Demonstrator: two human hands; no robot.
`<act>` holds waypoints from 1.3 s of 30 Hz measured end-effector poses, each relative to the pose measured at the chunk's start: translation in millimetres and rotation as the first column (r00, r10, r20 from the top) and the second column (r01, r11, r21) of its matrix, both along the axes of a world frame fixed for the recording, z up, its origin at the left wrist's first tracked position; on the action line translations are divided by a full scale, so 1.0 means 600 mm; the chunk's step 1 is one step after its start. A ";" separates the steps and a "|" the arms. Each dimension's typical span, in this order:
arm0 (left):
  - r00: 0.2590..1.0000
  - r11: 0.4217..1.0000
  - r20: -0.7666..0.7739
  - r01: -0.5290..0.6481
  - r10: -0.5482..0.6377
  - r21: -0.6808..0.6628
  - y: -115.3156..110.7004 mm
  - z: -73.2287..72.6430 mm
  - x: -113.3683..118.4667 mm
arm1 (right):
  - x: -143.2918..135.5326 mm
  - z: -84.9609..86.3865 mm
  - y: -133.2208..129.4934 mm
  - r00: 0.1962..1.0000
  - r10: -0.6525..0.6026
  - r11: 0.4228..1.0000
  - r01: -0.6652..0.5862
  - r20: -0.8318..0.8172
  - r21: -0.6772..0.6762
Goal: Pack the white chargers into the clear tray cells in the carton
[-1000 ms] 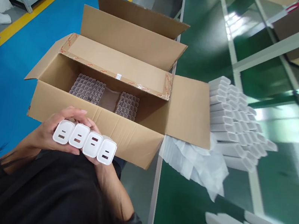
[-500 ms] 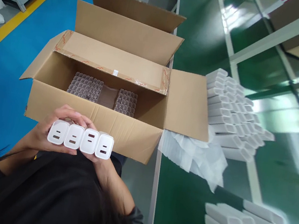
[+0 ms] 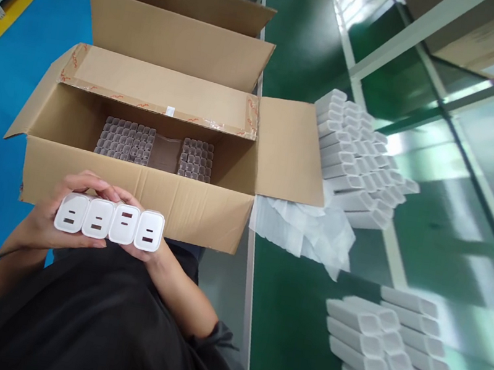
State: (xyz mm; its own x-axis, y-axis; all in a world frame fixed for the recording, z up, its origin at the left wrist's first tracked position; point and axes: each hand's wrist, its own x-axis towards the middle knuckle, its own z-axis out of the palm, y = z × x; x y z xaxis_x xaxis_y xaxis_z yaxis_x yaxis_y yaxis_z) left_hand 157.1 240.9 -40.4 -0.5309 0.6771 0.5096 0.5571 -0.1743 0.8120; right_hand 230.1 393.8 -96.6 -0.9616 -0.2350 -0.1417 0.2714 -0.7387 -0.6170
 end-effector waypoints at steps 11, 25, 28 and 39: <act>1.000 1.000 -0.010 -0.002 0.001 -0.021 -0.002 -0.012 -0.013 | -0.015 0.015 0.006 0.999 -0.003 1.000 0.003 0.032 -0.002; 0.998 0.997 -0.049 -0.050 0.048 -0.053 -0.004 -0.014 -0.022 | -0.018 0.010 0.009 0.996 -0.090 0.983 0.088 0.002 0.163; 0.997 0.997 -0.047 -0.063 0.061 -0.050 -0.005 -0.014 -0.019 | -0.019 0.004 0.009 0.997 -0.076 0.984 0.076 -0.010 0.162; 0.997 0.998 -0.058 -0.057 0.055 -0.033 -0.009 -0.017 -0.013 | -0.007 -0.003 0.019 0.976 -0.123 0.949 0.169 -0.178 0.267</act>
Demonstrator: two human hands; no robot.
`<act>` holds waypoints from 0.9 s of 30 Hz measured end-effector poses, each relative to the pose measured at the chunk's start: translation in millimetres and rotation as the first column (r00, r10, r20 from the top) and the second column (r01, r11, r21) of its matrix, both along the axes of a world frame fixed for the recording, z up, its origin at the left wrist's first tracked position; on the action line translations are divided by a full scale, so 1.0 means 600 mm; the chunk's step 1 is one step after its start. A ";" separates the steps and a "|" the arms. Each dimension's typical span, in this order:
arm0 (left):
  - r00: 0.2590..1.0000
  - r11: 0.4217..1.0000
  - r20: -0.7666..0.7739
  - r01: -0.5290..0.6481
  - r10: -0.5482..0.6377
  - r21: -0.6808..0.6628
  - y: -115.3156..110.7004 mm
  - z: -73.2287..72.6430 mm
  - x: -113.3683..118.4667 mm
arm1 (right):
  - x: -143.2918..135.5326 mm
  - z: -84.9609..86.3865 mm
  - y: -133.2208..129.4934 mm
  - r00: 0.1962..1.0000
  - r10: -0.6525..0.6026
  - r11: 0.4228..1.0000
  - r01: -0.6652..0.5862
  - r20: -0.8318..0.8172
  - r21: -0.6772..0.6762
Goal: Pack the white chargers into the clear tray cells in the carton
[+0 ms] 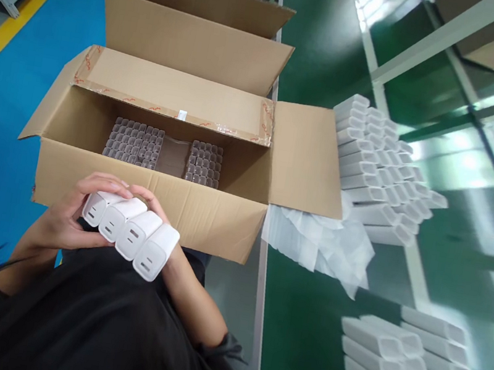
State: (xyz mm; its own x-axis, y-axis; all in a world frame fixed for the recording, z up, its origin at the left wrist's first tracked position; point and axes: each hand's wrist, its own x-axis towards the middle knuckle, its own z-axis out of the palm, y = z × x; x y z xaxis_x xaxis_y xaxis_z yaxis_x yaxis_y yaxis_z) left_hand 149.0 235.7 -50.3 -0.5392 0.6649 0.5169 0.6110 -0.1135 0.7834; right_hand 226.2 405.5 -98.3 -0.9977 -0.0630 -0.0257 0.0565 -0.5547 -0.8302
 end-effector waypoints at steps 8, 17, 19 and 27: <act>0.997 0.997 -0.036 0.072 -0.072 0.015 -0.001 0.003 -0.007 | 0.005 0.003 0.043 0.993 0.077 0.987 -0.062 -0.094 0.145; 1.000 0.996 0.003 -0.007 0.007 -0.093 -0.003 -0.026 -0.022 | -0.007 0.020 0.044 0.995 0.065 0.944 -0.038 -0.072 0.327; 0.993 0.978 -0.056 -0.110 0.102 -0.176 -0.010 -0.034 -0.034 | -0.015 0.026 0.057 0.995 0.048 0.933 -0.014 -0.084 0.361; 0.884 0.776 -0.299 -0.461 0.360 -0.431 -0.048 -0.092 -0.103 | -0.130 0.007 0.230 0.998 -0.032 0.725 -0.021 0.063 0.689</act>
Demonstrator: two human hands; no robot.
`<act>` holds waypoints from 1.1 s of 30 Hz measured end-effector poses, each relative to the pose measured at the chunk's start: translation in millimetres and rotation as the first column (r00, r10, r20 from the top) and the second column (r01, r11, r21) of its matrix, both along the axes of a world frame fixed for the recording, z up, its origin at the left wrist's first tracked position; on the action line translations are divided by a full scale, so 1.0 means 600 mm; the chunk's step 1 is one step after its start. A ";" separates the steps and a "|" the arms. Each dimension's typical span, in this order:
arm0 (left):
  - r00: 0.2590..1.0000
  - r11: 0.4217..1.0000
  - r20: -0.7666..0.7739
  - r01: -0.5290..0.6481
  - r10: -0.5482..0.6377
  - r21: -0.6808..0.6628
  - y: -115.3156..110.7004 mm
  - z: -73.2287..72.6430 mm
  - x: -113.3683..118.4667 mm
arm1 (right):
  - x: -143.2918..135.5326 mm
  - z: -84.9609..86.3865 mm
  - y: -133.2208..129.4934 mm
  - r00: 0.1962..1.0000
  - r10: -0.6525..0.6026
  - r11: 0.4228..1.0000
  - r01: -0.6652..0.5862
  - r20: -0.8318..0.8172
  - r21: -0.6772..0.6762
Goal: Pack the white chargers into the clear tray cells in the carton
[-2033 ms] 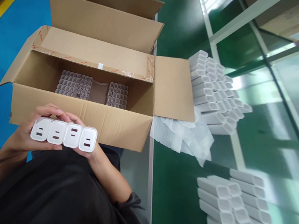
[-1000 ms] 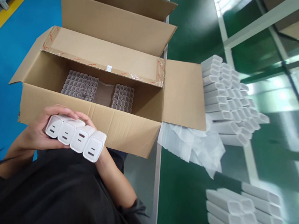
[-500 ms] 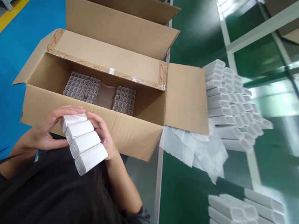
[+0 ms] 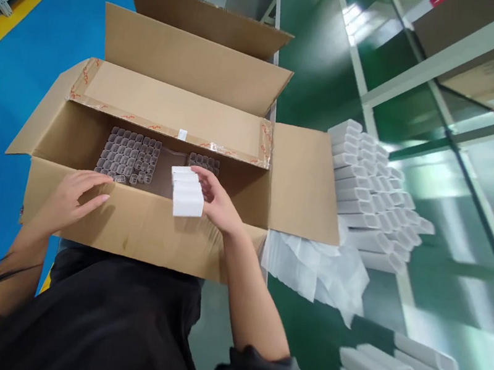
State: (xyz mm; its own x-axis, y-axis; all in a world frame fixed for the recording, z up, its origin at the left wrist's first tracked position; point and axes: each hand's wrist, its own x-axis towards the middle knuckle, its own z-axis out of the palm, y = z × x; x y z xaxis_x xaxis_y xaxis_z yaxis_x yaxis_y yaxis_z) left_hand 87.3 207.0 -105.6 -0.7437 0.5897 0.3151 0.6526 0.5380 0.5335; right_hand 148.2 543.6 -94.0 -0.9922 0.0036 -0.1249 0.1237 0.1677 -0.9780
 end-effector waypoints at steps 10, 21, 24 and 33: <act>0.994 0.996 0.080 0.064 -0.069 0.066 0.000 -0.018 -0.021 | -0.224 -0.137 0.069 0.885 0.249 0.595 -0.461 0.394 0.659; 0.966 0.982 0.193 0.151 -0.171 0.114 -0.012 -0.023 -0.020 | -0.245 -0.384 0.058 0.331 0.846 -0.070 -0.708 0.418 0.702; 0.968 0.987 0.207 0.124 -0.143 0.102 -0.009 -0.021 -0.019 | -0.229 -0.407 0.058 0.261 0.874 -0.092 -0.740 0.411 0.666; 0.976 0.990 0.184 0.104 -0.120 0.096 -0.007 -0.014 -0.023 | -0.223 -0.415 0.028 0.274 0.854 -0.064 -0.790 0.443 0.610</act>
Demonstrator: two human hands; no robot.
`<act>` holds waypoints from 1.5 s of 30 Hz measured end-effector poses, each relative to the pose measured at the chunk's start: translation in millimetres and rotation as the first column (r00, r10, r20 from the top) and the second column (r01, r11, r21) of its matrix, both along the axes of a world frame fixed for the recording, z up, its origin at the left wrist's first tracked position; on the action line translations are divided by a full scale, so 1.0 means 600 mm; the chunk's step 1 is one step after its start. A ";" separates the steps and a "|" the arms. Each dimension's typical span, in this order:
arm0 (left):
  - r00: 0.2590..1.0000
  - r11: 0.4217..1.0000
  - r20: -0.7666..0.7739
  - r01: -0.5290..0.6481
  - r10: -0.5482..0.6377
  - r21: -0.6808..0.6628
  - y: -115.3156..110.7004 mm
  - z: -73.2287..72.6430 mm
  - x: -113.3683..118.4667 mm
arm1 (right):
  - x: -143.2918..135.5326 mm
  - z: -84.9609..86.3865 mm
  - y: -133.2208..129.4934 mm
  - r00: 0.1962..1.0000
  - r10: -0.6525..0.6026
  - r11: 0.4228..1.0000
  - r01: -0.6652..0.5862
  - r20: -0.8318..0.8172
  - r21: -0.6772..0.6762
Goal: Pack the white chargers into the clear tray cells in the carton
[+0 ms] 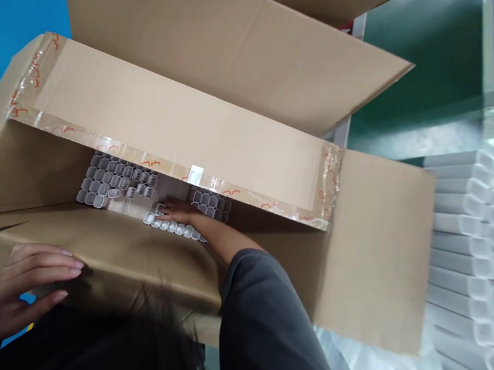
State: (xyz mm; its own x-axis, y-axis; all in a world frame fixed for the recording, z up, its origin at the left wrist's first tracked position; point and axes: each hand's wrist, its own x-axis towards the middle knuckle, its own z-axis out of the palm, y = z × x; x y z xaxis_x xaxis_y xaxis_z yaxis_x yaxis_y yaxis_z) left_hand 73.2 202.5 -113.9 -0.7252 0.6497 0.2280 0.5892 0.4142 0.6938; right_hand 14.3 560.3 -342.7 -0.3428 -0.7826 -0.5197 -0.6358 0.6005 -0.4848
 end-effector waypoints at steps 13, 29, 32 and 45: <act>0.996 0.995 0.034 0.075 -0.077 0.066 0.003 0.002 -0.006 | -0.060 0.047 -0.159 0.981 -0.155 0.988 0.156 -0.112 -0.003; 0.994 0.995 0.092 0.057 -0.065 0.082 -0.001 0.000 -0.004 | -0.084 0.117 -0.201 0.861 -0.430 0.798 0.503 0.272 -0.332; 1.000 0.999 0.024 0.016 -0.017 0.048 0.001 -0.006 -0.001 | -0.045 0.197 -0.165 0.639 -0.403 0.561 0.738 0.655 -0.375; 0.926 0.913 0.050 -0.378 0.375 0.156 0.100 0.026 -0.017 | 0.021 0.363 -0.160 0.039 0.055 0.268 0.962 0.998 -0.052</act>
State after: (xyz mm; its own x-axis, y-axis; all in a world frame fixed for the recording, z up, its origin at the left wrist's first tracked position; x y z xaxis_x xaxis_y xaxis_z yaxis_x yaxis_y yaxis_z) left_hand 63.3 262.3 -98.1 -0.9140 0.2838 0.2900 0.3977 0.4851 0.7787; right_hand 26.7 464.5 -125.2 -0.6261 -0.7281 -0.2790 0.6837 -0.3405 -0.6454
